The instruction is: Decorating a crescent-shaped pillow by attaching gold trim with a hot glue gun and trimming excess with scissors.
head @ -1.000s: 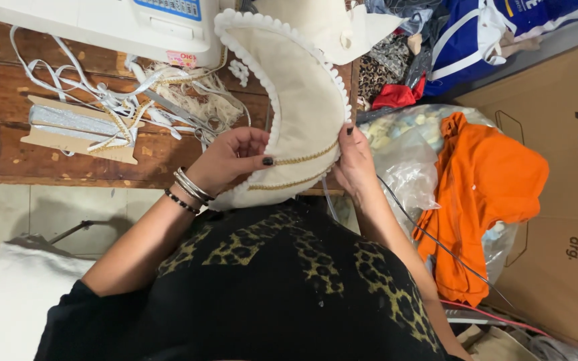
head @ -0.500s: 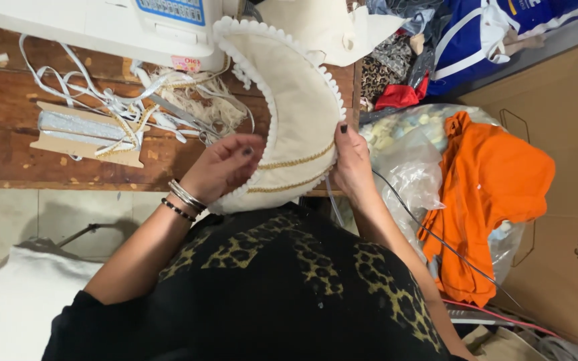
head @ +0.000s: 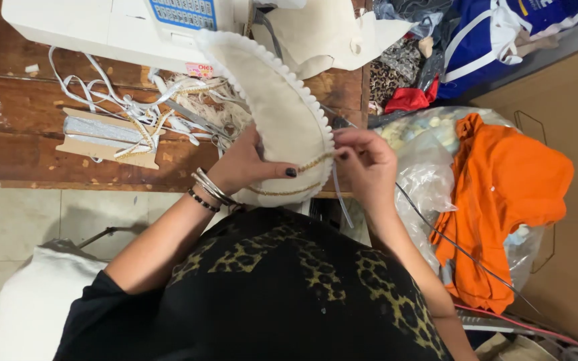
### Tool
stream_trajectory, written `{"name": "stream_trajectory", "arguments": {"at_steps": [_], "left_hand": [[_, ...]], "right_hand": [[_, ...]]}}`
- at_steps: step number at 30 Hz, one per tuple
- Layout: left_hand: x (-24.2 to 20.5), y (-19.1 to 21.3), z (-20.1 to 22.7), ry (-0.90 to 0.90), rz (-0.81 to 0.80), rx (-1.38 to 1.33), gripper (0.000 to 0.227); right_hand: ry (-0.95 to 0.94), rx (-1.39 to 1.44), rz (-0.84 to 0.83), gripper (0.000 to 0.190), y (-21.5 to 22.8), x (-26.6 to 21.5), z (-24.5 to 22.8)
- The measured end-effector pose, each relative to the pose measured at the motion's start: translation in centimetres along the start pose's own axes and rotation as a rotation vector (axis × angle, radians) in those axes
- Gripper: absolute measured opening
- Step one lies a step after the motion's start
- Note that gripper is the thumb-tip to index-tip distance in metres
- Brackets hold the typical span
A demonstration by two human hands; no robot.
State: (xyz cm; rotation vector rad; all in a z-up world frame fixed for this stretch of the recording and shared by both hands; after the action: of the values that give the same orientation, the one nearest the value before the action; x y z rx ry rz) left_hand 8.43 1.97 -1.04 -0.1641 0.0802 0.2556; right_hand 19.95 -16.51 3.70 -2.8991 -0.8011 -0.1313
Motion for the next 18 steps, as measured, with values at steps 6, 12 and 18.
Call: {"name": "stream_trajectory", "arguments": {"at_steps": [6,12,18], "left_hand": [[-1.6,-0.2,0.7,-0.061,0.072,0.090,0.100],[-3.1,-0.8,0.1,-0.131,0.146,0.097,0.094],[-4.4,-0.7,-0.2,-0.062,0.256,0.160,0.099]], "right_hand": [[0.152,-0.190,-0.043,0.023,-0.7,-1.7,-2.3],[0.798,-0.571,-0.006,0.013,-2.7,-4.2,-8.6],[1.007,-0.624,-0.032,0.013,-3.1,-6.1,-8.1]]}}
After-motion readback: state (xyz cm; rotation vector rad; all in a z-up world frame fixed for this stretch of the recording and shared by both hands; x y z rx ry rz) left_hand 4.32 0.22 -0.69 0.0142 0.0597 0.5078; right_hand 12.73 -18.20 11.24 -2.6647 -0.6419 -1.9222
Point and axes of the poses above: each hand's wrist, its own x-axis towards the middle knuckle, its own y-axis out of the back of the hand, z = x × y, the point moved 9 cm from there along x, towards the middle knuckle, and after that the axes turned 5 degrees about x, right-handed, at the moved point
